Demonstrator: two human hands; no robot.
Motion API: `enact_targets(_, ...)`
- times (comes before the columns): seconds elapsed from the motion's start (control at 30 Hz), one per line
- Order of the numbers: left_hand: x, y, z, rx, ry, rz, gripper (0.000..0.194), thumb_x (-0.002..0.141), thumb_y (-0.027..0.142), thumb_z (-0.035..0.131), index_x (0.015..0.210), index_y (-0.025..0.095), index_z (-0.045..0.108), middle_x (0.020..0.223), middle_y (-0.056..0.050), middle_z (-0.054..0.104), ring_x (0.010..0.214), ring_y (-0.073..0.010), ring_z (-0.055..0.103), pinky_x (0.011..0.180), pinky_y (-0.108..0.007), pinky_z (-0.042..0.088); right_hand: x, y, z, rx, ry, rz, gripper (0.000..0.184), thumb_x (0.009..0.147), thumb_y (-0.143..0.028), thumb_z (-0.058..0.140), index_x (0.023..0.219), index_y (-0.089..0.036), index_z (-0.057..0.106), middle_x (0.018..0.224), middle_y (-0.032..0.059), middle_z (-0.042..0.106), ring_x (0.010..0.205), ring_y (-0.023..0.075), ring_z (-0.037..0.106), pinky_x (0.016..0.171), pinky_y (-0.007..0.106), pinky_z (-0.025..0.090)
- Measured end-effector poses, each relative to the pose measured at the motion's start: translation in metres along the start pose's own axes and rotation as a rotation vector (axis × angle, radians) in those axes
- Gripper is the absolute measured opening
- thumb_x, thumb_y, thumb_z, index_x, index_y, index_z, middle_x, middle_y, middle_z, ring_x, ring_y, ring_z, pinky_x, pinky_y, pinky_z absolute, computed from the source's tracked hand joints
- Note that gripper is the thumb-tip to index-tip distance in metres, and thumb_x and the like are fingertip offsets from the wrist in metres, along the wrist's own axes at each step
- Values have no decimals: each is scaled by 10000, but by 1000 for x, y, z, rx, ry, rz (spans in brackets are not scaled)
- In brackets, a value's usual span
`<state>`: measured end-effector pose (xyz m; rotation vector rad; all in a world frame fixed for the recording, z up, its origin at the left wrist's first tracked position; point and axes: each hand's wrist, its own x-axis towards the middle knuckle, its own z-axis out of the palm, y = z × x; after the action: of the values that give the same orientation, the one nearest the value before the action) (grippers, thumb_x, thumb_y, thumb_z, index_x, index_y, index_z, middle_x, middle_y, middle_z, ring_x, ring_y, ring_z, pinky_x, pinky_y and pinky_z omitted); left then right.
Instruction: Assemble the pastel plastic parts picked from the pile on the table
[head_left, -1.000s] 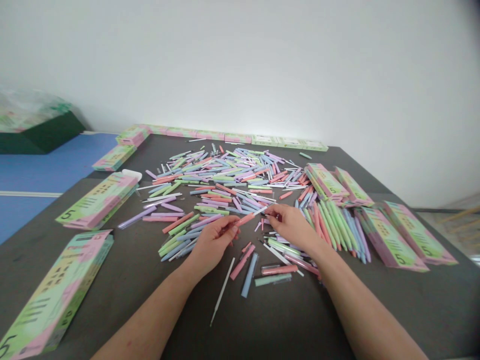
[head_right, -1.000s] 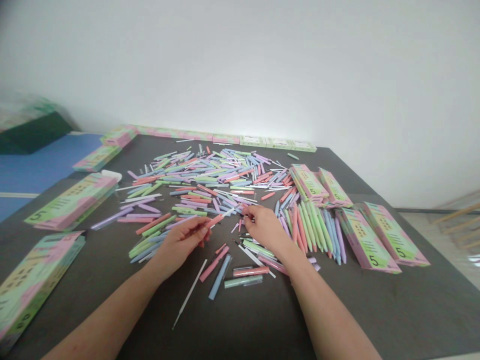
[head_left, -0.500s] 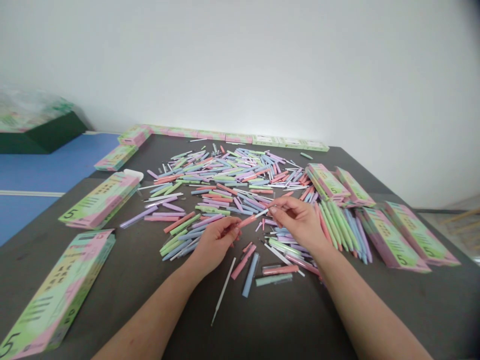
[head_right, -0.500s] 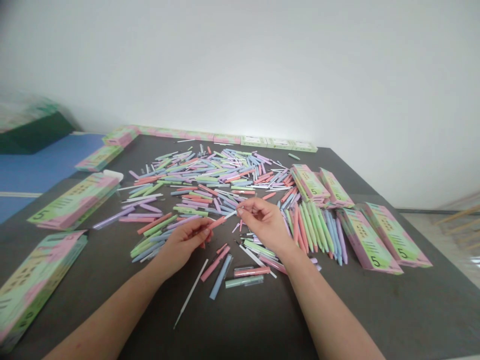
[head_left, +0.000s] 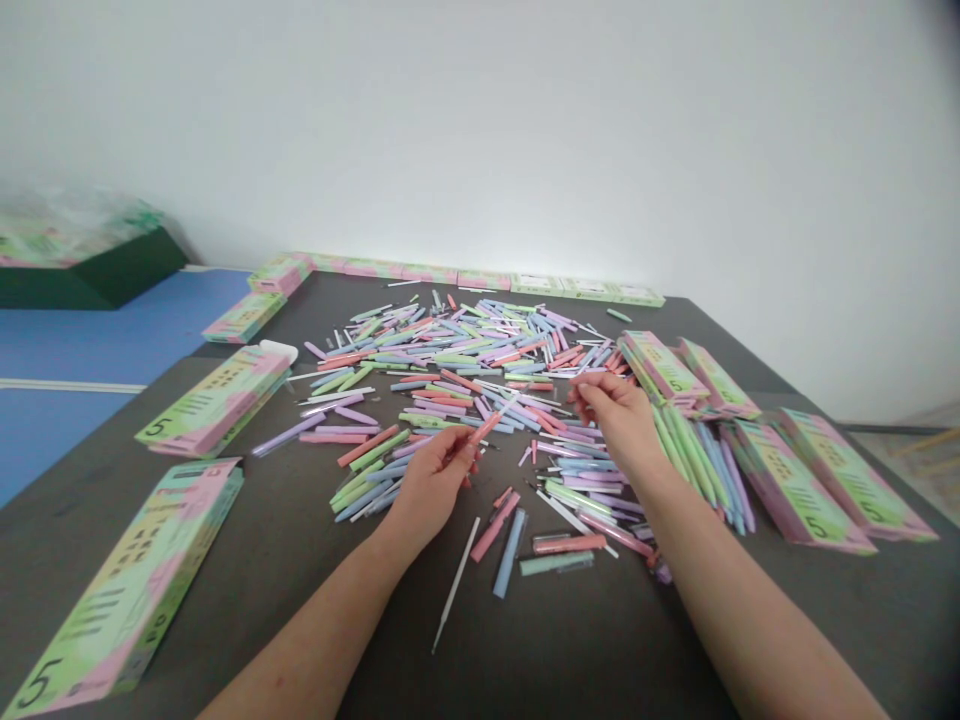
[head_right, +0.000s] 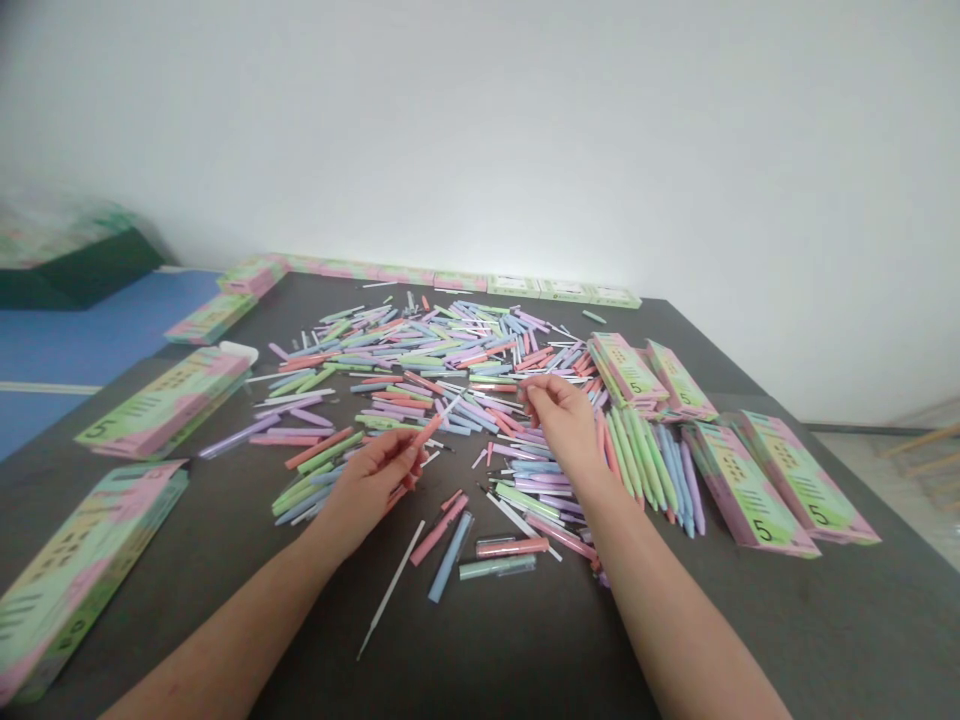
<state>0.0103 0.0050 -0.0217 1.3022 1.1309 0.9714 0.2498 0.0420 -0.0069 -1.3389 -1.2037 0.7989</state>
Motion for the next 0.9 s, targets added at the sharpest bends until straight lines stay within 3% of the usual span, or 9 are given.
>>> enact_targets(0.17, -1, 7, 0, -117, 90, -29, 223, 800, 331, 570, 930, 155, 614, 755, -9, 608, 602, -103, 523, 572, -224, 455, 38, 3, -21, -619, 89, -60, 257, 757, -175, 495, 905, -135, 701, 765, 54, 700, 594, 159, 631, 569, 261, 464)
enact_targets(0.27, -1, 8, -1, -159, 107, -26, 223, 774, 346, 595, 889, 156, 621, 775, -10, 606, 644, -111, 542, 557, -212, 460, 54, 5, -30, -1043, 1, -49, 357, 768, -124, 448, 989, -159, 726, 865, 67, 734, 765, 198, 675, 705, 279, 486)
enact_targets(0.33, -1, 8, -1, -173, 113, -31, 229, 764, 350, 605, 886, 158, 623, 780, -10, 611, 645, -110, 543, 554, -210, 464, 60, 11, -32, -1163, -73, -39, 370, 746, -93, 465, 982, -163, 741, 923, 80, 739, 877, 224, 671, 773, 285, 479)
enact_targets(0.47, 0, 7, -1, -175, 114, -31, 232, 757, 352, 611, 890, 162, 627, 761, -7, 612, 667, -120, 557, 568, -213, 470, 63, 24, -27, -1226, -193, -49, 349, 694, -67, 533, 949, -161, 753, 955, 92, 741, 950, 239, 655, 803, 270, 464)
enact_targets(0.6, -1, 8, -1, -164, 103, -36, 208, 775, 330, 589, 893, 161, 617, 778, -6, 605, 656, -111, 551, 572, -213, 471, 63, 31, -23, -1253, -276, -69, 267, 715, -100, 567, 901, -152, 752, 910, 101, 741, 901, 233, 656, 754, 262, 457)
enact_targets(0.73, -1, 8, -1, -151, 92, -53, 212, 784, 327, 579, 909, 157, 605, 772, -3, 597, 627, -100, 532, 563, -207, 462, 63, 33, -24, -1238, -318, -87, 165, 778, -216, 600, 831, -147, 740, 856, 120, 728, 860, 239, 645, 735, 280, 442)
enact_targets(0.9, 0, 8, -1, -145, 73, -51, 235, 793, 338, 570, 938, 155, 605, 758, -7, 593, 656, -113, 540, 565, -206, 449, 55, 27, -25, -1155, -318, -105, 242, 836, -348, 566, 811, -150, 704, 834, 108, 705, 820, 220, 626, 716, 285, 431)
